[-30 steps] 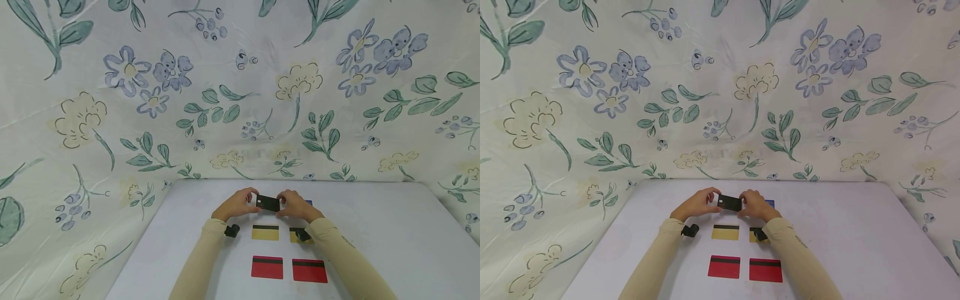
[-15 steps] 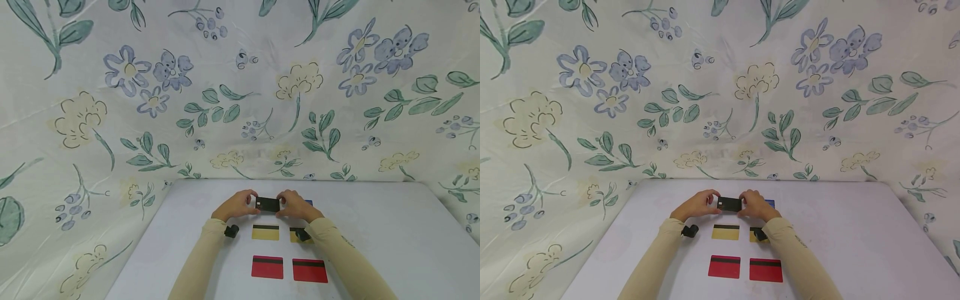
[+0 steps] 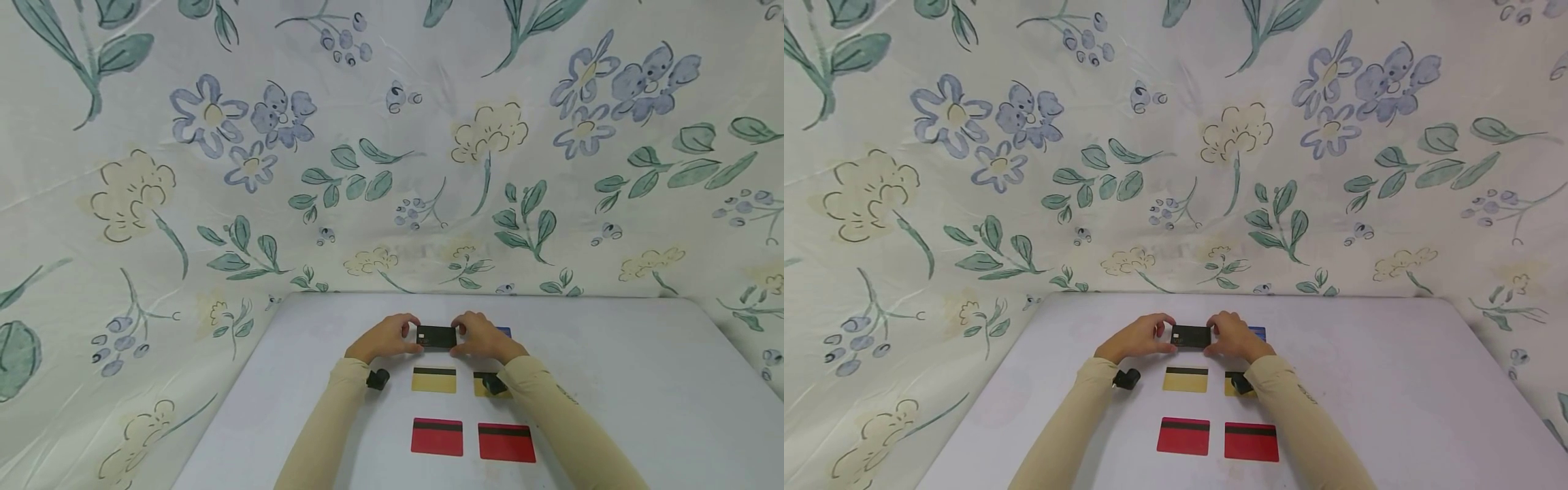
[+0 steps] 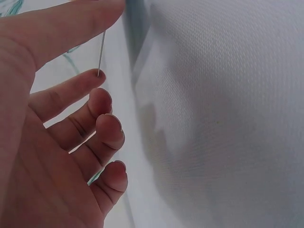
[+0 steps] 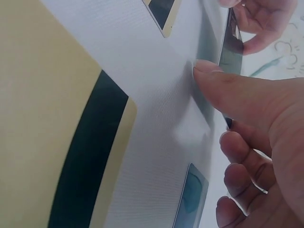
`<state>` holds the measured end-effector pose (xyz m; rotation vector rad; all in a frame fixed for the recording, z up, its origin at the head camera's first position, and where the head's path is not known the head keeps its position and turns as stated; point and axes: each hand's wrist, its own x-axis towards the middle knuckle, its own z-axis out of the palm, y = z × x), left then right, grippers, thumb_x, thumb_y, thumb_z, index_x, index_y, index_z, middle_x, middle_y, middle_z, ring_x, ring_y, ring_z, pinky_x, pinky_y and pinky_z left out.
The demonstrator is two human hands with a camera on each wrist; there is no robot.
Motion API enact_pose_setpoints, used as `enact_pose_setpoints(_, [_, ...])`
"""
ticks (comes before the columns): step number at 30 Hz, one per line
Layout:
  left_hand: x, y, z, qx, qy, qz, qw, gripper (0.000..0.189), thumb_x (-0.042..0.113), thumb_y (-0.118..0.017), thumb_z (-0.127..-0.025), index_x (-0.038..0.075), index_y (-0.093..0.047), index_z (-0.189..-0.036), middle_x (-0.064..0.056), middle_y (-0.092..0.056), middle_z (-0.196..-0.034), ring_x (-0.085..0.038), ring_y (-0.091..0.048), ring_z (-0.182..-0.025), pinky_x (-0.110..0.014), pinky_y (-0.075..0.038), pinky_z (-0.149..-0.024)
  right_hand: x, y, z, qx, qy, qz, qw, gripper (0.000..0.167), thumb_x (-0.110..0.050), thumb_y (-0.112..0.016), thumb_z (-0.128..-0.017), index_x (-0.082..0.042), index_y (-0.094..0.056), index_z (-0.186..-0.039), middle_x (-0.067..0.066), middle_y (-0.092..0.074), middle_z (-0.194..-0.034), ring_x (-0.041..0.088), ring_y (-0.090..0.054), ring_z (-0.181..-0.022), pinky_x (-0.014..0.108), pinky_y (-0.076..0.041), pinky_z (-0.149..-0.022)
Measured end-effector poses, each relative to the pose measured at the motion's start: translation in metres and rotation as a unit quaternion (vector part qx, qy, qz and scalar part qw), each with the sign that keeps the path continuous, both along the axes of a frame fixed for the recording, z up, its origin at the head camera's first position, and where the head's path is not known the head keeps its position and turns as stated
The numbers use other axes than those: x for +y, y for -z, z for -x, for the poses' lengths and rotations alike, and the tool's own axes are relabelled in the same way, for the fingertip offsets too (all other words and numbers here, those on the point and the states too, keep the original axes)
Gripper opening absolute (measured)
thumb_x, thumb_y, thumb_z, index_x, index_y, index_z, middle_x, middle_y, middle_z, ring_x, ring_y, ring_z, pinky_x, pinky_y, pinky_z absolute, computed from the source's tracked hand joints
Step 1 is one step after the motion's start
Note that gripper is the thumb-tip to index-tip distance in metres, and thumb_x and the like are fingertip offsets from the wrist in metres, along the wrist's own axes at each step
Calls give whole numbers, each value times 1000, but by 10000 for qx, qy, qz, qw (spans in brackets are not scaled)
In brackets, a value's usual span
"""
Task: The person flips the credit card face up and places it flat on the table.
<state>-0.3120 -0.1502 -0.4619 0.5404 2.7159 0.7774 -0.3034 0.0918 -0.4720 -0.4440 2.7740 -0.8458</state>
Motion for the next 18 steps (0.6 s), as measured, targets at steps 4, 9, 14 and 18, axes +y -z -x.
enact_pose_setpoints(4, [0,0,-1,-39,-35,3,10000,58,31,-85,-86,11,-61,-134,-4,-54,-93,-16,-50,-82,-30,-41,-70,-1,1,0,-67,34,-27,10000,56,-22,-87,-84,-5,-65,-132,6,-62,-110,22,-51,-106,43,-46,-101])
enact_pose_setpoints(9, [-1,2,-1,-40,17,-42,10000,57,30,-85,-85,10,-62,-133,-3,-52,-89,-16,-49,-80,-30,-39,-69,-3,1,0,-215,142,-91,9996,55,-23,-87,-84,-7,-65,-132,5,-62,-112,22,-50,-108,43,-47,-102])
enact_pose_setpoints(14, [-2,5,-1,-18,47,-1,10000,57,29,-86,-85,9,-62,-133,-3,-52,-90,-16,-50,-82,-30,-40,-70,-3,2,1,-157,95,-131,9997,55,-24,-87,-84,-7,-66,-132,5,-62,-110,21,-50,-106,42,-47,-100])
enact_pose_setpoints(18, [-2,3,-1,8,61,16,10000,57,28,-85,-85,9,-62,-133,-3,-52,-90,-16,-50,-83,-31,-40,-71,-1,5,1,5,-29,-47,10000,54,-22,-88,-83,-5,-66,-130,5,-62,-107,21,-51,-102,42,-47,-96])
